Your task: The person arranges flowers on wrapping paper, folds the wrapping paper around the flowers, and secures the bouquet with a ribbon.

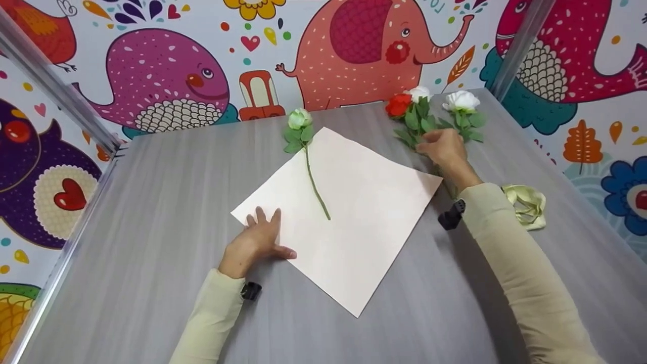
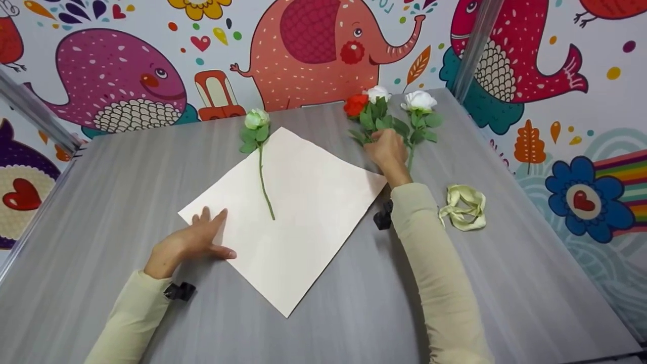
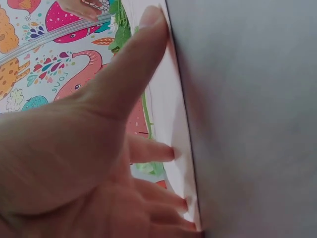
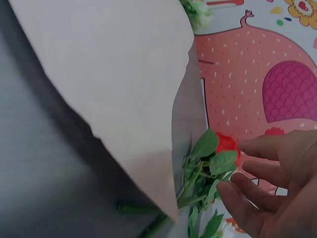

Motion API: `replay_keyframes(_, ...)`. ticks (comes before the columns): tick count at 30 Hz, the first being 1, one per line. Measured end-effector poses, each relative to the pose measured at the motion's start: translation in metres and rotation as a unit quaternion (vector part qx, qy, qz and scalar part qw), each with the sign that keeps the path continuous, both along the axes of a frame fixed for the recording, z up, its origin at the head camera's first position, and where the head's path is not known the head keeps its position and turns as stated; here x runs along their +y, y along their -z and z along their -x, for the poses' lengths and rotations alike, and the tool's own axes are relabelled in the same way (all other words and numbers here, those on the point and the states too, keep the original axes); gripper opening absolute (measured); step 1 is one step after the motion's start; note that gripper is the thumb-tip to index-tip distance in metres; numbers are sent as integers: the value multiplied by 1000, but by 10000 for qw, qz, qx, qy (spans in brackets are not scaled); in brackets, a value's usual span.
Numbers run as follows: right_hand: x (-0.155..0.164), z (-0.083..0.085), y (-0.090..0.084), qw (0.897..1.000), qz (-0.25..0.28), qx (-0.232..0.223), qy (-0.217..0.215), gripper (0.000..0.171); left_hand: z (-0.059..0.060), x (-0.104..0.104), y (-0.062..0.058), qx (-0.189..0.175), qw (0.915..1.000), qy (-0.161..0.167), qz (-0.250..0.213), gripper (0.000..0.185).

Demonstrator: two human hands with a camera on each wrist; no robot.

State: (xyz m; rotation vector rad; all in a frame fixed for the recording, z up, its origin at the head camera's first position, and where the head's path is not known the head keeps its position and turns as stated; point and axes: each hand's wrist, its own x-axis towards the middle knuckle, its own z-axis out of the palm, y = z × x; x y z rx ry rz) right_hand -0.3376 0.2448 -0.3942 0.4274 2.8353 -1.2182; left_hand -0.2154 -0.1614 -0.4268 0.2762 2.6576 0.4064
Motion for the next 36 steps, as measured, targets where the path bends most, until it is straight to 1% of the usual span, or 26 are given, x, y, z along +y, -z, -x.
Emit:
replay_keyframes(2, 5, 1, 3, 9999, -103, 38, -12, 46, 0, 0, 0, -39, 10000, -3, 32, 115)
replay_keyframes(6, 14, 2, 7, 9999, -112, 11, -86, 50, -1, 2, 0, -84, 9999, -20, 146, 120)
replay_keyframes(11, 22, 2, 12, 9998, 69, -98, -153, 54, -3, 4, 0, -153, 9997, -144, 141, 123)
replay_keyframes(14, 24, 3, 14, 9996, 196, -187, -94, 57, -4, 4, 0, -153, 9997, -177, 92, 123)
replay_keyframes(21, 29, 6, 22, 9989, 285, -385, -2, 62, -4, 5, -1, -246, 9995, -157, 137, 123)
replay_keyframes(26, 33, 10, 29, 9962, 596, -609, 179, 65, -4, 6, 0, -161, 9996, -173, 149, 122)
replay_keyframes(29, 35, 12, 33, 9938, 800, -716, 300, 61, -5, 6, 0, -148, 9996, -189, 119, 122)
replay_keyframes(34, 42, 17, 40, 9897, 1122, -756, 465, 48, -5, 7, 1, -112, 9997, -195, 104, 122)
replay_keyframes(36, 46, 18, 42, 9870, 1308, -784, 507, 47, -5, 7, 1, -97, 9997, -174, 111, 122)
